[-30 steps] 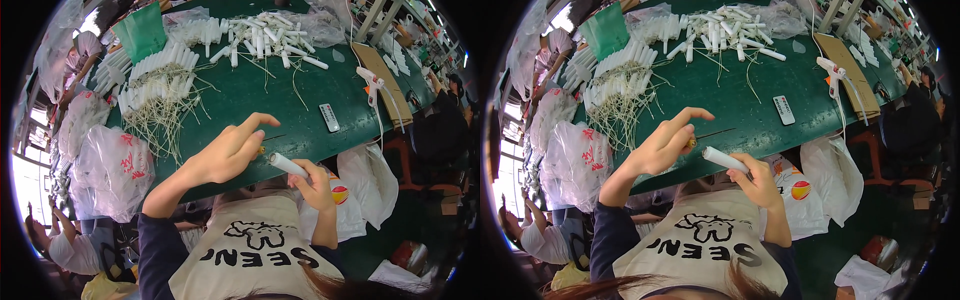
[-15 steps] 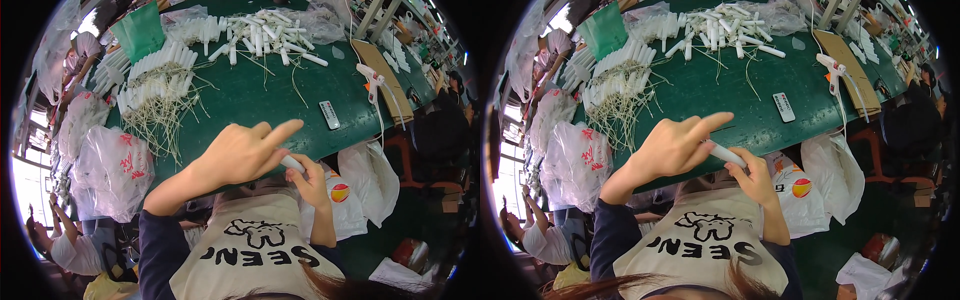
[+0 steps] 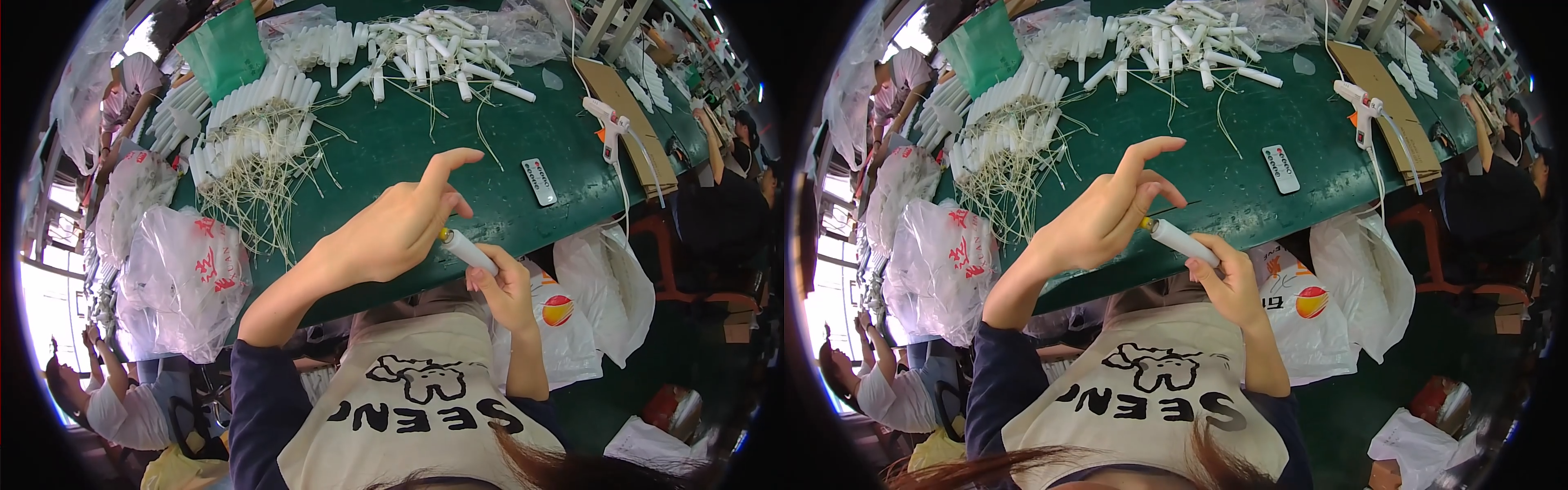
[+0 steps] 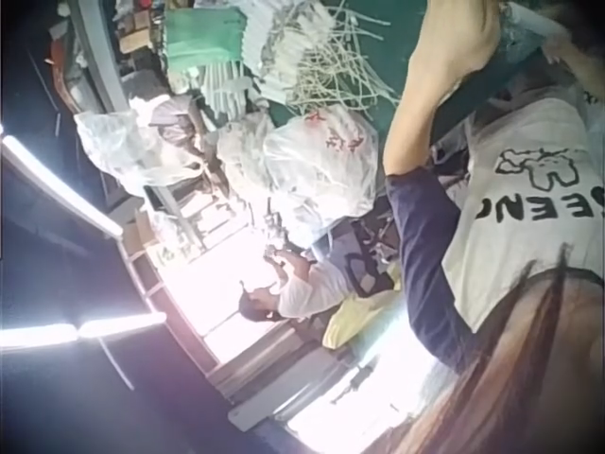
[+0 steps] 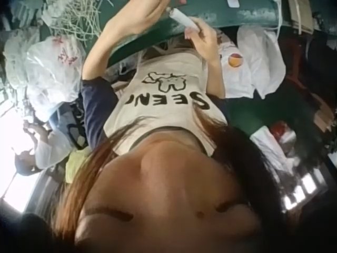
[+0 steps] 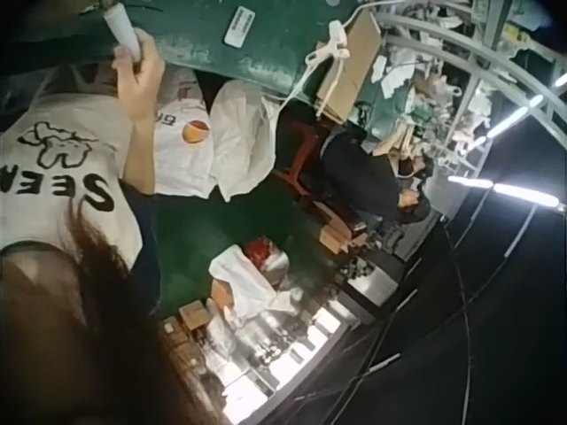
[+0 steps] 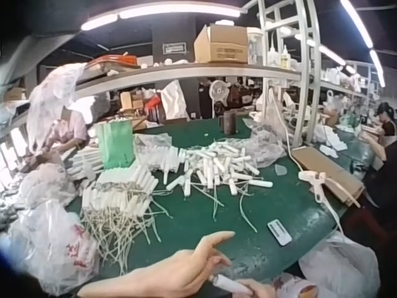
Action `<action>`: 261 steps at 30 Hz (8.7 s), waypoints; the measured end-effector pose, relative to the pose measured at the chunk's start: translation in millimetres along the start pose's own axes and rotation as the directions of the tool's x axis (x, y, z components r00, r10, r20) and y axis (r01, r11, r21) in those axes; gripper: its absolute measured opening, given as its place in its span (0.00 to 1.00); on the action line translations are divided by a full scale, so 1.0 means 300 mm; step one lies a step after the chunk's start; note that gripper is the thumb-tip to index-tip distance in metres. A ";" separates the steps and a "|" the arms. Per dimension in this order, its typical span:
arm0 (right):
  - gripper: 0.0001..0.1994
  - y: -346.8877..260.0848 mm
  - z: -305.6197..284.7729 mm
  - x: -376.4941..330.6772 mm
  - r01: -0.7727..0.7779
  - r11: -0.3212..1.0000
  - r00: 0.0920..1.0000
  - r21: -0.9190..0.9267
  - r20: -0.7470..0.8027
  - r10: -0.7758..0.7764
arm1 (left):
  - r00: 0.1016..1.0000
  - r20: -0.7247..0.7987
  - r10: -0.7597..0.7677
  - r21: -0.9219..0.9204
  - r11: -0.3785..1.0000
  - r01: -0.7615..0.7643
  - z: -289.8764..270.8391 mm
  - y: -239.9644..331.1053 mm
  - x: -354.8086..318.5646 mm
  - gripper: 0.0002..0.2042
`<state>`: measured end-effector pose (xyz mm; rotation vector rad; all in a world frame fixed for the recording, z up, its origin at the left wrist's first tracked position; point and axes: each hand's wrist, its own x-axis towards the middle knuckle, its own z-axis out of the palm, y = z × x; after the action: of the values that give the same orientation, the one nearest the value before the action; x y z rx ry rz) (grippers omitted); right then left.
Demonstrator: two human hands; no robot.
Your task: Assemble small electronic components by gluing wires and connectors into plastic tubes.
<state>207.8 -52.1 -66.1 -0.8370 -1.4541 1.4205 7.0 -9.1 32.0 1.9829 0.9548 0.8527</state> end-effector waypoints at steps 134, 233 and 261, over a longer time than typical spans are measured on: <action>0.12 0.089 -0.315 0.361 0.130 0.419 0.704 -0.899 -0.214 -0.677 | 0.874 0.396 -0.283 -0.571 0.669 0.475 -0.027 -0.021 -0.117 0.09; 0.06 0.150 0.038 0.160 0.329 0.632 0.887 -0.702 0.000 -0.461 | 0.172 -0.939 -0.297 0.165 0.050 0.985 -1.150 -0.718 -0.149 0.23; 0.03 0.141 0.042 0.169 0.290 0.624 0.889 -0.725 -0.037 -0.456 | 0.742 -0.655 -0.142 0.600 0.499 0.625 -0.980 -0.609 0.156 0.21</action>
<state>172.8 -5.4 -99.7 -1.0230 -1.8866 0.3916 -265.8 209.0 32.3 2.0469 2.4112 0.7547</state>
